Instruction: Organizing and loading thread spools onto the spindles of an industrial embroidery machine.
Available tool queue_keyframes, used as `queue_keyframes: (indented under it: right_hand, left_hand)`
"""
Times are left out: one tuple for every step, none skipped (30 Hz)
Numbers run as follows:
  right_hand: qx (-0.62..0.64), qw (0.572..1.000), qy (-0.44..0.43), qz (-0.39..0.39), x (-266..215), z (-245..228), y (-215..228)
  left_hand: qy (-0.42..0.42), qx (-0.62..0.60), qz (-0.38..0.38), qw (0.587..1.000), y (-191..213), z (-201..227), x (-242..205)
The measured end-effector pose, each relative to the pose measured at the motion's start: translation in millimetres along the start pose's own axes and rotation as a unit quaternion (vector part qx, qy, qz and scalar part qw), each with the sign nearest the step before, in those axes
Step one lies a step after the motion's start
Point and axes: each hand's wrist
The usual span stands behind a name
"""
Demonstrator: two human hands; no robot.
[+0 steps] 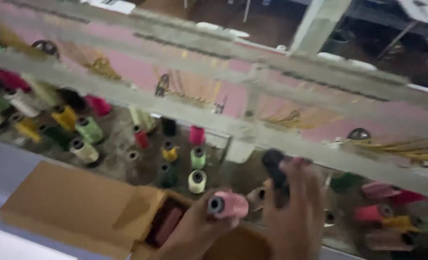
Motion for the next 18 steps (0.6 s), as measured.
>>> queue_keyframes:
  right_hand:
    - [0.044,0.996,-0.066,0.043,-5,-14,18]
    - [0.088,0.984,-0.131,0.087,-10,-29,34]
    - [0.083,0.983,-0.135,0.093,-16,-30,41]
    - [0.067,0.967,-0.230,0.090,-23,-32,47]
    - [0.055,0.941,-0.322,0.087,-29,-33,52]
    - [0.053,0.939,-0.326,0.095,-34,-31,51]
    - [0.135,0.898,-0.402,0.119,-40,-28,50]
    - [0.217,0.844,-0.469,0.141,-47,-26,48]
    - [0.215,0.842,-0.473,0.146,-46,-23,54]
    - [0.292,0.810,-0.485,0.152,-47,-21,59]
    - [0.367,0.774,-0.492,0.157,-47,-17,65]
    - [0.365,0.774,-0.492,0.161,-47,-11,65]
    - [0.423,0.653,-0.609,0.154,-46,-8,65]
    - [0.469,0.512,-0.706,0.140,-45,-5,65]
    - [0.470,0.510,-0.706,0.139,-47,-2,66]
    - [0.511,0.439,-0.731,0.105,-48,1,68]
    - [0.549,0.363,-0.750,0.069,-49,2,69]
    - [0.550,0.361,-0.751,0.066,-61,9,65]
  left_hand:
    - [-0.025,0.070,0.021,0.997,-7,-6,20]
    - [-0.050,0.140,0.042,0.988,-13,-12,40]
    - [-0.051,0.141,0.033,0.988,-28,-2,61]
    - [0.022,0.263,0.063,0.962,-44,8,81]
    - [0.090,0.383,0.093,0.915,-59,20,102]
    - [0.085,0.387,0.087,0.914,-61,1,124]
    - [-0.043,0.475,0.122,0.870,-64,-19,146]
    - [-0.172,0.548,0.154,0.804,-67,-40,167]
    - [-0.173,0.549,0.148,0.804,-71,-37,177]
    - [-0.076,0.529,0.144,0.833,-74,-34,187]
    - [0.021,0.503,0.140,0.853,-79,-32,198]
    - [0.019,0.503,0.136,0.853,-74,-46,209]
    - [-0.012,0.514,0.079,0.854,-63,-57,217]
    - [-0.043,0.524,0.022,0.851,-51,-69,225]
    - [-0.043,0.525,0.023,0.849,-54,-52,205]
    - [0.118,0.496,0.065,0.858,-57,-35,184]
    - [0.275,0.452,0.108,0.841,-59,-17,163]
    - [0.276,0.454,0.111,0.840,-51,-21,154]
Point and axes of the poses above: each hand's wrist, its own x-axis towards the middle knuckle, its own y-axis out of the back of the hand, z = x × y, and after that the axes turned 2 degrees about z, right-handed
